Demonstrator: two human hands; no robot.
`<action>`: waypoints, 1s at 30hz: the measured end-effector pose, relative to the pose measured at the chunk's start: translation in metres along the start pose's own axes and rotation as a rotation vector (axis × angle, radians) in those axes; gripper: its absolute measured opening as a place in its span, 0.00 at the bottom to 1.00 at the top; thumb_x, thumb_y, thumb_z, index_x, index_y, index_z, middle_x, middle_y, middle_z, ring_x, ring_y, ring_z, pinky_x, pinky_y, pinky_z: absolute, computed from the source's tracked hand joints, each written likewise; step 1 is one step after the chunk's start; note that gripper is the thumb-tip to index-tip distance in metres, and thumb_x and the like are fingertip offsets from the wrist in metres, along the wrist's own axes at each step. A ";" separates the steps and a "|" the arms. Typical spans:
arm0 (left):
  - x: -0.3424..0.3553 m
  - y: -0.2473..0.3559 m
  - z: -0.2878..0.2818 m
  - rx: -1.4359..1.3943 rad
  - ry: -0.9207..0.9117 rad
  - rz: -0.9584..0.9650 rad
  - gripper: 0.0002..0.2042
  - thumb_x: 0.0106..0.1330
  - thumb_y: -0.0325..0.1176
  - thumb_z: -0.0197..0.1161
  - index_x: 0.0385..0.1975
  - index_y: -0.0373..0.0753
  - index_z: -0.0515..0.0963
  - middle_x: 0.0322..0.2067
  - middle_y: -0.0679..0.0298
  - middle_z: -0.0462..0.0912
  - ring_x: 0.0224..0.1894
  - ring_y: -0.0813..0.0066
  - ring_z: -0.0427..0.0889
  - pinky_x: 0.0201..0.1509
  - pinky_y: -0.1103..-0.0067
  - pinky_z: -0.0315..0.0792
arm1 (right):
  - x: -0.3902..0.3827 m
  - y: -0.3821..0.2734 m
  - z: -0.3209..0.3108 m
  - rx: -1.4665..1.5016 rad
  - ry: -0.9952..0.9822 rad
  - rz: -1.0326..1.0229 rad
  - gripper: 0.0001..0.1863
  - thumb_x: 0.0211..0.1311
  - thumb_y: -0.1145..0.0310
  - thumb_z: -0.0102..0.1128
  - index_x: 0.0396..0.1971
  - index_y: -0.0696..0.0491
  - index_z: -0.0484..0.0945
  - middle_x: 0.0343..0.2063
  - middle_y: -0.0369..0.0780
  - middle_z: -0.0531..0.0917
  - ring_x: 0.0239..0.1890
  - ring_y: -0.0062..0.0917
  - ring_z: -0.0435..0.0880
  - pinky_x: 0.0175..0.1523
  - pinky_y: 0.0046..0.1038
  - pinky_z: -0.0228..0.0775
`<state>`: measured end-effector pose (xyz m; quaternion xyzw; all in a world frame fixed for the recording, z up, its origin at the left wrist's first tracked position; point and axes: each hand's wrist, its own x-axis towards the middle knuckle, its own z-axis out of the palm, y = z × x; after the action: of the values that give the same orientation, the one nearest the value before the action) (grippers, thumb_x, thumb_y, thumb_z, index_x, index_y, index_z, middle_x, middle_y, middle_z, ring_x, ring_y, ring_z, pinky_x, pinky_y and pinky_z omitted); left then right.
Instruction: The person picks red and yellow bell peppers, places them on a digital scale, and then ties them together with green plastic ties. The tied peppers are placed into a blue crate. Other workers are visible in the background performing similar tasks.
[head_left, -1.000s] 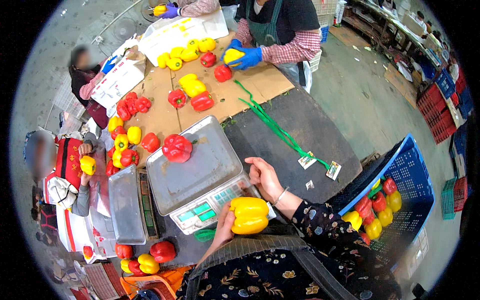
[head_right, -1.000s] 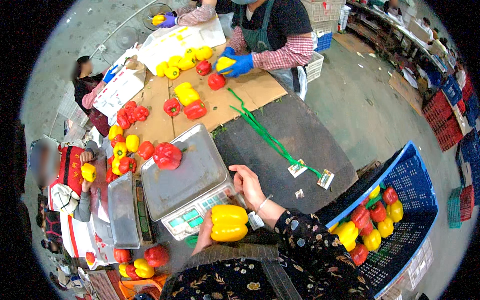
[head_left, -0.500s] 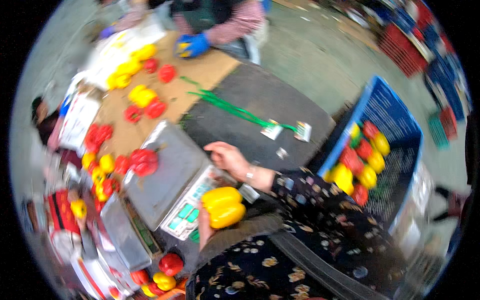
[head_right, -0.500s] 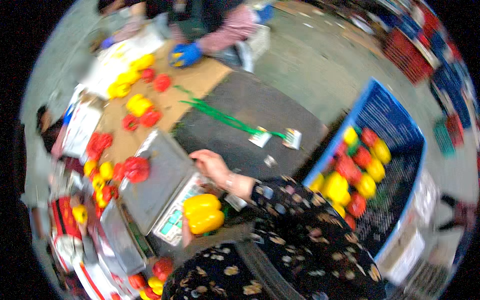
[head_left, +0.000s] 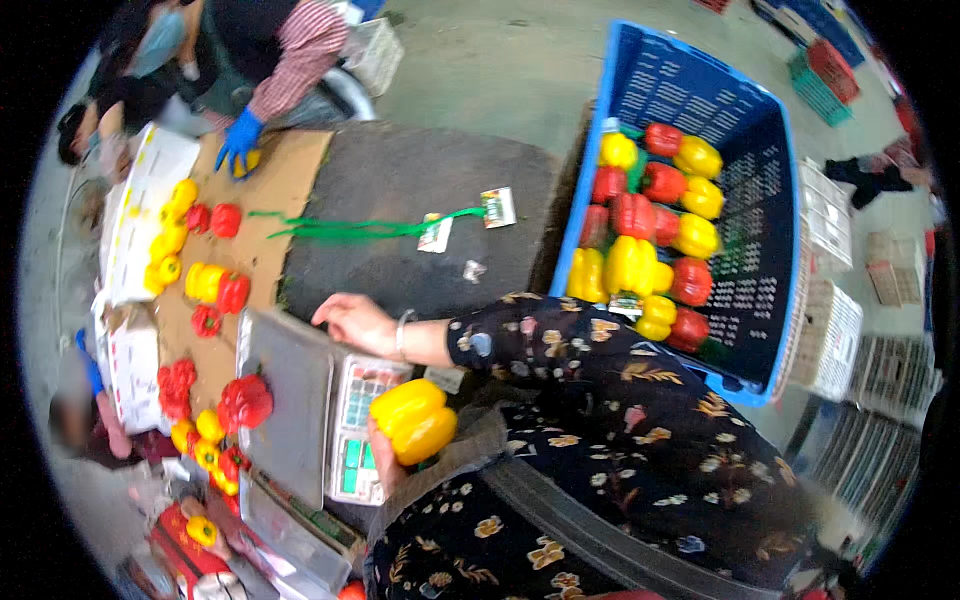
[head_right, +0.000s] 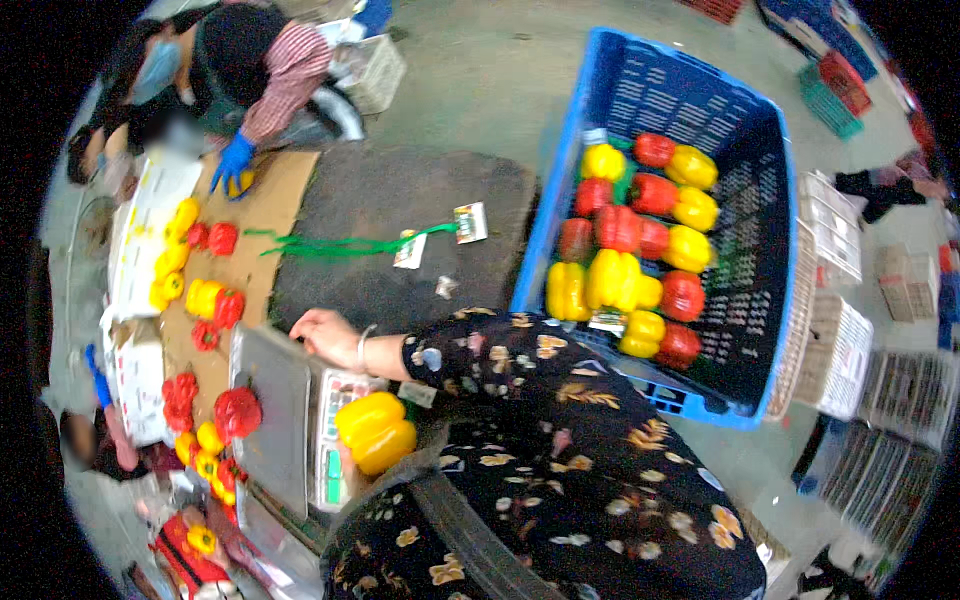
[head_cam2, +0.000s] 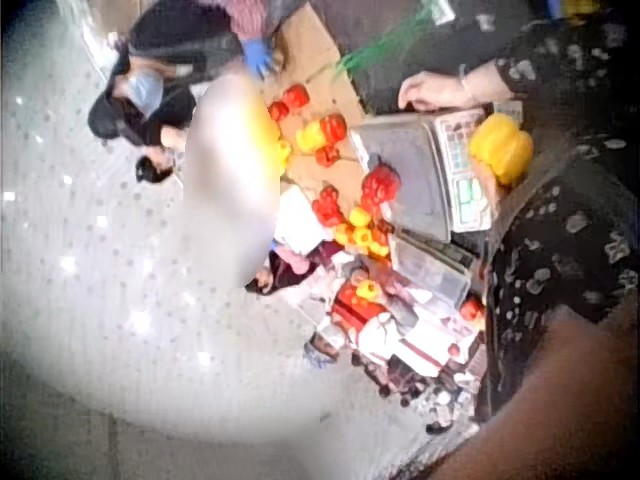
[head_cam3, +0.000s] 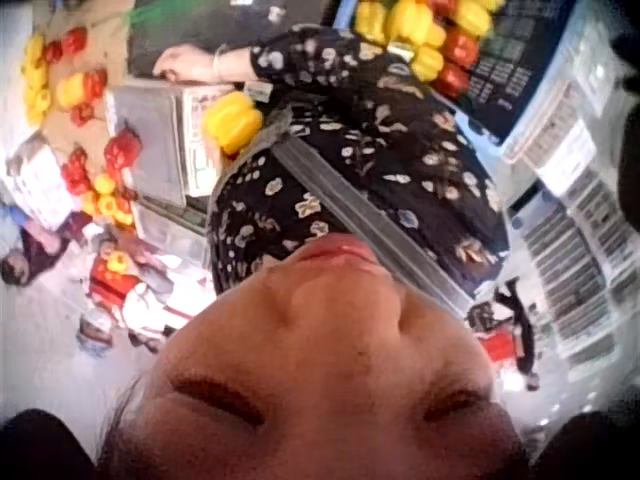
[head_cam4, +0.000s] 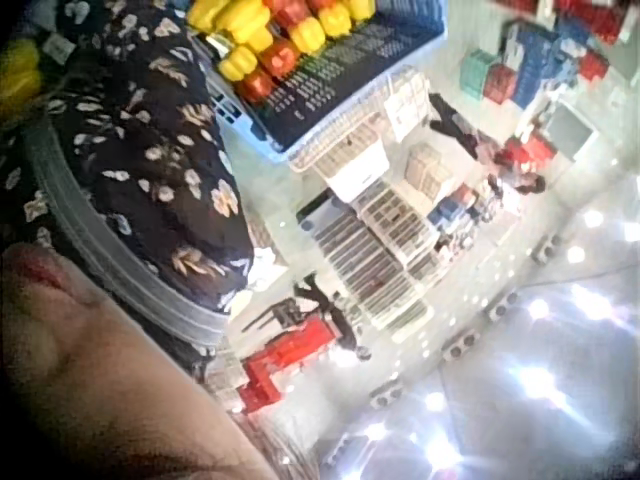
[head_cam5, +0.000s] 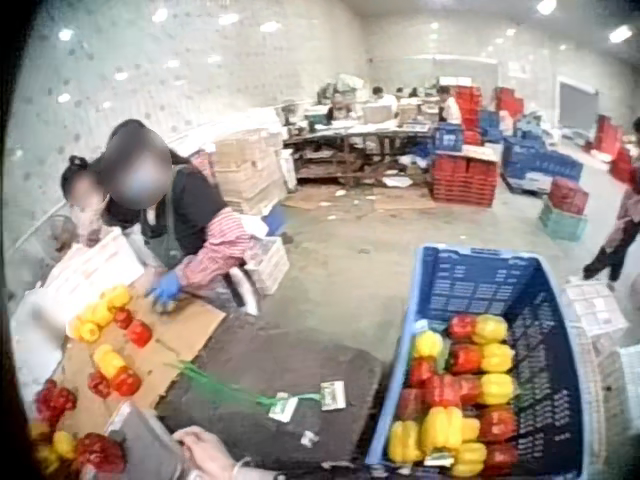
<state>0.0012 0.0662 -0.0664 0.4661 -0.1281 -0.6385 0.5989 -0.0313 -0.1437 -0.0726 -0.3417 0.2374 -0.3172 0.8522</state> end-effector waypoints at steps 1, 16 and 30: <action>0.001 0.005 0.016 0.081 0.000 0.021 0.30 0.67 0.57 0.40 0.61 0.40 0.59 0.54 0.55 0.71 0.53 0.56 0.74 0.56 0.60 0.69 | 0.009 0.008 -0.004 0.038 0.015 -0.007 0.08 0.63 0.69 0.48 0.33 0.54 0.78 0.16 0.31 0.73 0.19 0.13 0.68 0.24 0.16 0.59; -0.024 -0.002 0.028 -0.126 0.232 0.173 0.23 0.71 0.48 0.43 0.58 0.38 0.62 0.52 0.55 0.73 0.52 0.63 0.76 0.54 0.65 0.72 | 0.001 -0.012 -0.023 0.204 0.124 0.376 0.10 0.63 0.69 0.46 0.39 0.52 0.75 0.24 0.31 0.75 0.20 0.14 0.68 0.24 0.18 0.60; -0.032 0.003 0.032 -0.234 0.284 0.379 0.22 0.71 0.48 0.44 0.57 0.39 0.63 0.52 0.61 0.73 0.53 0.67 0.75 0.56 0.70 0.70 | 0.007 -0.061 -0.047 -1.775 0.052 0.070 0.30 0.53 0.61 0.52 0.57 0.56 0.62 0.36 0.54 0.81 0.42 0.46 0.81 0.49 0.42 0.72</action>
<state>-0.0255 0.0814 -0.0334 0.4461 -0.0530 -0.4539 0.7695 -0.0785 -0.2032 -0.0598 -0.8618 0.4253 0.0024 0.2766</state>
